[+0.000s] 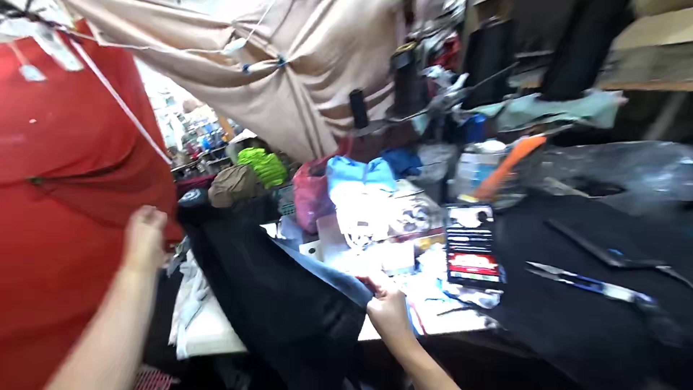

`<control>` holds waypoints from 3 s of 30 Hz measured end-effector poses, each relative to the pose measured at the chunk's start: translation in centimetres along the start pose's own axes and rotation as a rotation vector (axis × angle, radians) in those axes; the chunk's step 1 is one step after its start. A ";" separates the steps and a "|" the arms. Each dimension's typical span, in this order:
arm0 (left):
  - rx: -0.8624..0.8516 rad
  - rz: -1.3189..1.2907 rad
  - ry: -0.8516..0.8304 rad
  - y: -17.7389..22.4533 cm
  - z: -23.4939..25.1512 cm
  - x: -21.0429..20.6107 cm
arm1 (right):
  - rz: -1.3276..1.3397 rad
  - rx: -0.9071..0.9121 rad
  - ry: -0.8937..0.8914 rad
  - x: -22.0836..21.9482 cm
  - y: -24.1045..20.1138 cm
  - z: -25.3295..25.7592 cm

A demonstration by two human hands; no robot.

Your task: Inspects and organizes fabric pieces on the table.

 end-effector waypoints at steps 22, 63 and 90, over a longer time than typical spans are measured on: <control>0.087 -0.328 0.473 -8.2 -26.3 0.2 | -0.261 0.004 -0.682 -12.9 2.4 -5.4; -0.365 -0.127 -0.797 -0.7 -14.6 -22.6 | 0.316 -0.142 -0.486 -0.5 -0.4 3.5; -0.220 -0.396 -0.329 0.5 -11.4 -21.5 | -0.121 -0.295 -0.652 -2.4 4.3 -0.6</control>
Point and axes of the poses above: each hand's wrist, its own z-axis towards the middle knuckle, its own x-axis out of the back of the hand, y = z × x, the point moved 3 cm from there along z, towards the middle knuckle, and after that the axes turned 11 degrees about -z, right-handed, at the moved point
